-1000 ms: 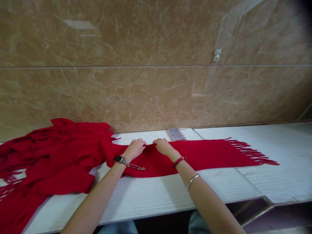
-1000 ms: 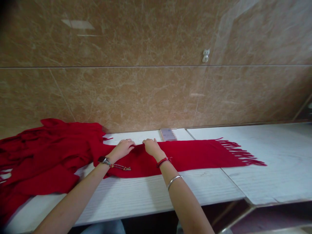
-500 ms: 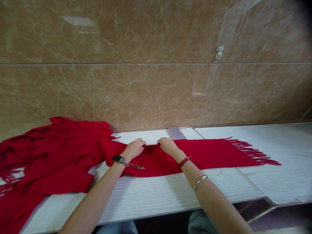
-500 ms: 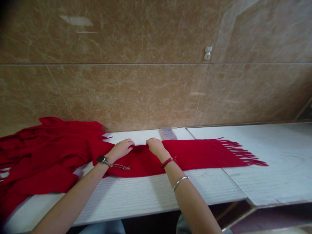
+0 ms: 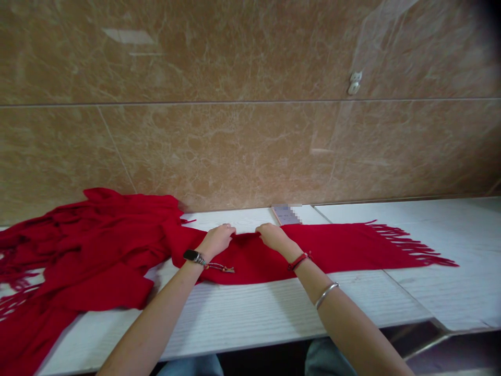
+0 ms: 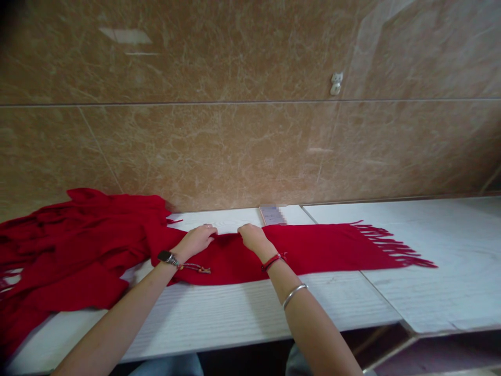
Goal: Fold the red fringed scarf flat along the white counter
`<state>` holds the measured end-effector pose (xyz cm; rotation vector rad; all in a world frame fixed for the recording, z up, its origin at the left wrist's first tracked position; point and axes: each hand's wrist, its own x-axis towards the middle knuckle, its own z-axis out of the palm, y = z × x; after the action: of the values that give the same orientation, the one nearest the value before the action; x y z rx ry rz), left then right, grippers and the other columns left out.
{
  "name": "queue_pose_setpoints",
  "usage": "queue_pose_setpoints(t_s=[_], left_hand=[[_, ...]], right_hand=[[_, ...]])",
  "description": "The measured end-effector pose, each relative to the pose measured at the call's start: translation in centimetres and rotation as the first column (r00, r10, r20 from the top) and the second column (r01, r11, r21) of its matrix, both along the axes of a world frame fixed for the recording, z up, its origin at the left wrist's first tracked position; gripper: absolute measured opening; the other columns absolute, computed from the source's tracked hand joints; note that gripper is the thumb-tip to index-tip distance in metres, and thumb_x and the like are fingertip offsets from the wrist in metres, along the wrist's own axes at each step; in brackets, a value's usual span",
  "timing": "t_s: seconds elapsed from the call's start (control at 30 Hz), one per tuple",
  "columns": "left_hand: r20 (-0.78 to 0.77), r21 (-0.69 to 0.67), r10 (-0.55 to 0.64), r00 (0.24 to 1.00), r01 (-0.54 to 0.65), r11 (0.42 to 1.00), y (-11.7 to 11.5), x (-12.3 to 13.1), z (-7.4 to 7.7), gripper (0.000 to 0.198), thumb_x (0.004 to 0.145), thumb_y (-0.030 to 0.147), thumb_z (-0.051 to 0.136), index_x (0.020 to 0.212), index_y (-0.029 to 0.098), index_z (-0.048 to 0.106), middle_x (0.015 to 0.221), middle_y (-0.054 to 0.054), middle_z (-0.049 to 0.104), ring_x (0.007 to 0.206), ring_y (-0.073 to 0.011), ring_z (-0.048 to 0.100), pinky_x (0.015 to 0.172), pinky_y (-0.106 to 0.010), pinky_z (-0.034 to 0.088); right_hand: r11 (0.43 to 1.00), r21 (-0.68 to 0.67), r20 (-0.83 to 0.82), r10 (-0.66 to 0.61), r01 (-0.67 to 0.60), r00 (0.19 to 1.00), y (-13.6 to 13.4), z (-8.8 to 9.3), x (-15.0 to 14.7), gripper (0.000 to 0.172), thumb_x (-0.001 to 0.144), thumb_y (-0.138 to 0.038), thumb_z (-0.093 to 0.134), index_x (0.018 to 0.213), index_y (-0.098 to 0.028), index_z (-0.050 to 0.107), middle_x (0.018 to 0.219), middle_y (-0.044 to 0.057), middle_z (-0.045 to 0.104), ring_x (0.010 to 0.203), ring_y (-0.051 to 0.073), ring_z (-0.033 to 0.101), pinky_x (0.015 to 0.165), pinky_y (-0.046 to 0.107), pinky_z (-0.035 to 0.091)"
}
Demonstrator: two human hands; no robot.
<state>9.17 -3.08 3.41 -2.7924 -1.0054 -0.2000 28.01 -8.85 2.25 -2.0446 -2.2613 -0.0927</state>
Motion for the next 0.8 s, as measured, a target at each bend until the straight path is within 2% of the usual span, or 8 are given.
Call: queue_pose_setpoints(t_s=[0.17,0.27,0.4,0.5,0.63,0.8], left_hand=[[-0.016,0.01,-0.021,1.0,0.021,1.0,-0.2,0.1,0.0,0.019,0.086,0.023,0.041,0.089,0.016,0.059,0.093,-0.008,0.061,0.087,-0.0198,0.058,0.072,-0.029,0.046],[-0.027,0.005,-0.048,0.998,0.048,0.999,-0.3,0.3,-0.2,0.02,0.084,0.016,0.04,0.09,0.017,0.06,0.093,-0.007,0.061,0.085,-0.0188,0.059,0.07,-0.028,0.047],[-0.024,0.001,-0.114,0.993,0.114,0.994,-0.4,0.7,-0.6,0.028,0.08,0.005,0.038,0.094,0.018,0.059,0.097,-0.006,0.06,0.089,-0.0154,0.058,0.076,-0.025,0.045],[-0.013,0.005,-0.154,0.988,0.154,0.988,-0.6,1.0,-0.9,0.029,0.081,0.005,0.038,0.098,0.018,0.057,0.101,-0.005,0.059,0.09,-0.0145,0.057,0.076,-0.024,0.045],[-0.025,0.014,-0.191,0.981,0.191,0.981,-1.0,1.2,-0.9,0.027,0.083,0.008,0.04,0.097,0.021,0.058,0.094,-0.004,0.062,0.087,-0.0154,0.058,0.072,-0.025,0.045],[-0.082,0.109,-0.212,0.974,0.221,0.969,-1.4,1.3,-0.6,0.027,0.081,0.004,0.04,0.093,0.02,0.058,0.088,-0.003,0.063,0.079,-0.0152,0.059,0.064,-0.023,0.044]], right_hand=[[0.999,-0.025,0.045,-0.036,0.037,0.998,-0.6,0.6,-0.1,0.03,0.079,-0.005,0.04,0.097,-0.013,0.063,0.098,0.015,0.064,0.095,0.024,0.059,0.075,0.031,0.046],[0.999,-0.024,0.07,-0.044,0.046,0.997,-1.3,1.2,0.0,0.032,0.08,-0.003,0.037,0.096,-0.012,0.063,0.096,0.016,0.064,0.095,0.025,0.059,0.074,0.033,0.046],[0.999,-0.022,0.091,-0.047,0.049,0.995,-2.2,1.5,0.9,0.034,0.078,0.0,0.036,0.095,-0.012,0.062,0.095,0.015,0.064,0.094,0.024,0.059,0.074,0.031,0.046],[0.999,-0.029,0.091,-0.033,0.036,0.995,-2.6,1.3,1.8,0.033,0.078,-0.001,0.037,0.095,-0.013,0.062,0.096,0.013,0.064,0.093,0.022,0.059,0.075,0.029,0.046],[1.0,-0.017,0.079,-0.023,0.024,0.997,-2.9,0.7,2.6,0.031,0.079,-0.002,0.037,0.096,-0.013,0.061,0.099,0.013,0.061,0.095,0.02,0.058,0.077,0.026,0.045],[0.998,0.046,0.04,-0.044,0.042,0.998,-2.7,0.3,3.1,0.032,0.08,-0.006,0.04,0.105,-0.015,0.057,0.11,0.012,0.055,0.091,0.019,0.058,0.072,0.025,0.045]])
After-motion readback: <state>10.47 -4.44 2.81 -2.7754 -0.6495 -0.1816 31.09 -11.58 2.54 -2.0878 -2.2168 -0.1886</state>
